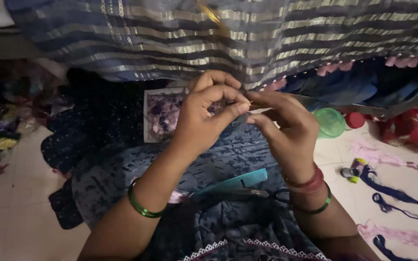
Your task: Attaching and trimming yarn fringes onto a striped fabric piece.
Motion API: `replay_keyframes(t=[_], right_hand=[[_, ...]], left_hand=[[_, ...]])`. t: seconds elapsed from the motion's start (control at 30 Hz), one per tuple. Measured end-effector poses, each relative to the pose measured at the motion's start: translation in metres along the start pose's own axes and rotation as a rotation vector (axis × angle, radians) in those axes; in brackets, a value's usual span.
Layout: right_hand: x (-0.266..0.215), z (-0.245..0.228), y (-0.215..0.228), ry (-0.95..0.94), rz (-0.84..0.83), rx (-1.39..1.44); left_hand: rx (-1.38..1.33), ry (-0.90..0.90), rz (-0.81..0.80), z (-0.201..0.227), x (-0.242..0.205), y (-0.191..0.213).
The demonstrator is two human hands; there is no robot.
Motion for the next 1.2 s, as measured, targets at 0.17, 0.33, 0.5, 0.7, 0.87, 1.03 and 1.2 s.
replay_keyframes(t=[0.17,0.33,0.5,0.7,0.87,1.03,1.2], right_hand=[[-0.017,0.033,0.007,0.072,0.039,0.029],[-0.010,0.041,0.007,0.051,0.109,0.337],[-0.016,0.071,0.003,0.035,0.009,0.417],[-0.017,0.072,0.005,-0.103,-0.027,0.222],[-0.059,0.088,-0.011,-0.058,-0.207,-0.154],[-0.123,0.131,0.018,-0.019,-0.394,-0.476],[-0.216,0.185,0.070,-0.017,-0.691,-0.793]], left_hand=[[-0.038,-0.022,-0.011,0.003,0.000,-0.004],[0.178,-0.152,0.090,0.011,0.003,0.003],[0.178,-0.146,0.088,0.001,0.003,-0.010],[-0.177,0.233,0.146,-0.044,-0.018,-0.014],[-0.604,0.393,0.081,-0.085,-0.042,-0.050],[-0.529,0.393,0.160,-0.085,-0.041,-0.043],[-0.182,0.184,0.261,-0.069,-0.032,-0.010]])
Point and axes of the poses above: each hand's wrist, its own x-axis towards the middle knuckle, its own y-axis out of the back of the hand, z = x × y, the point moved 4 cm from there along x, towards the middle knuckle, and after that the axes turned 4 degrees about -z, right-handed, at the moved point
